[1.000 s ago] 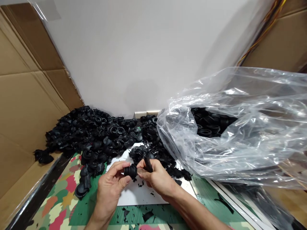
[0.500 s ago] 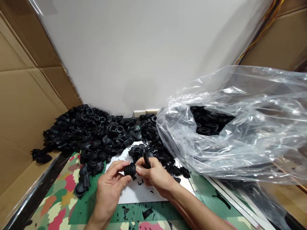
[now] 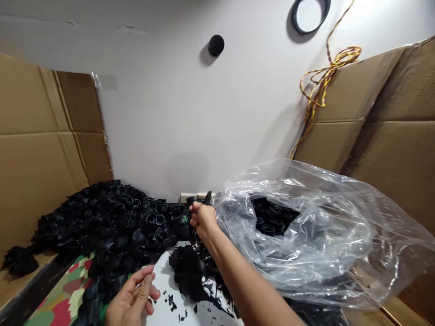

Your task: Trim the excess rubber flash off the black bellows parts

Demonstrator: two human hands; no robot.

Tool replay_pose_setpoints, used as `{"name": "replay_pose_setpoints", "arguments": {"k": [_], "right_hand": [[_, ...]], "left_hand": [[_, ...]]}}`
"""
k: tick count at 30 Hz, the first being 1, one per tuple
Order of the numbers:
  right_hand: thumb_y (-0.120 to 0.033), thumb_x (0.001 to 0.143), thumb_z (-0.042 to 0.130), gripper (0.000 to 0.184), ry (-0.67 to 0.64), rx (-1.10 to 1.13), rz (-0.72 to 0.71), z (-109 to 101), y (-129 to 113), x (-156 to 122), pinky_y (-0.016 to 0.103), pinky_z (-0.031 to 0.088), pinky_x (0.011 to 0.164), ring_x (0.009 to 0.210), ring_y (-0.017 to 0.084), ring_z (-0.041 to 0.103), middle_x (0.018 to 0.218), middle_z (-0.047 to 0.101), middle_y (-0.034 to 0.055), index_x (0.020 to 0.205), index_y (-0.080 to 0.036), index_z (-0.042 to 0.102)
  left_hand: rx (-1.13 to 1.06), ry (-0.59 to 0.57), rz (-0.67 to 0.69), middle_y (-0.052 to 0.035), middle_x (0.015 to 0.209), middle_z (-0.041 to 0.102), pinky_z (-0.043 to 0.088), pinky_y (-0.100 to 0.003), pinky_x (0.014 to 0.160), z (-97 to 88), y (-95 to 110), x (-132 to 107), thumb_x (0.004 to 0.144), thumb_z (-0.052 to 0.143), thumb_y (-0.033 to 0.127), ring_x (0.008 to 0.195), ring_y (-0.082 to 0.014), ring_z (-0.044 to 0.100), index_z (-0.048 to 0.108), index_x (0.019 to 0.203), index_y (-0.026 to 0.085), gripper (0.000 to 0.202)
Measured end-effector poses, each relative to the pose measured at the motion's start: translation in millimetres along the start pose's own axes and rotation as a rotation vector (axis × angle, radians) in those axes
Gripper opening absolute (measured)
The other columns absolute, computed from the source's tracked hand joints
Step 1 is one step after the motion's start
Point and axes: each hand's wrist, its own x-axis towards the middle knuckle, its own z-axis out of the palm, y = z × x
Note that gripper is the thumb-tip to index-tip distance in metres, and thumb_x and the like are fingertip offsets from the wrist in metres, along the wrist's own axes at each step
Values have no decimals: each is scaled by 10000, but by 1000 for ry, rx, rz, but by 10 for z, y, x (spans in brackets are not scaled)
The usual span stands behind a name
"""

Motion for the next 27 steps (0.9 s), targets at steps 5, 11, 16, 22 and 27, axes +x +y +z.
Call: {"name": "replay_pose_setpoints", "arguments": {"k": [5,11,16,22,27], "right_hand": [[-312,911,572,333,282,-36,-46,-146,-214,577,433,532,816,996,231,610,1195,582,93,1204,-156,545],[-301,914,570,320,299,-180,-81,-226,-57,692,427,528,823,994,225,612,1197,582,90,1200,-162,547],[-304,916,567,315,100,-381,-127,-127,208,545,424,531,818,988,222,614,1190,585,89,1195,-161,550],[-231,891,542,162,-69,-736,-324,146,390,488,334,504,701,870,268,669,831,680,81,875,-147,680],[-258,896,583,230,-126,-1024,-475,471,448,670,411,496,855,1041,249,598,1174,604,95,1112,-188,617]], "left_hand": [[77,-23,-22,-9,461,606,348,-199,371,-40,-111,71,464,789,606,384,-102,446,723,840,126,613],[225,-177,84,-34,566,662,440,-237,422,-37,-1,112,544,732,601,533,-182,597,722,838,164,527],[466,42,420,-72,852,724,528,-297,600,-296,606,595,603,655,516,708,-217,652,704,843,195,403],[727,247,404,-86,804,736,532,-369,723,-793,949,1269,632,567,450,764,-264,673,670,790,201,311],[839,151,305,-140,879,723,487,-468,851,-863,603,1418,565,608,517,904,-355,659,666,748,199,372]]}}
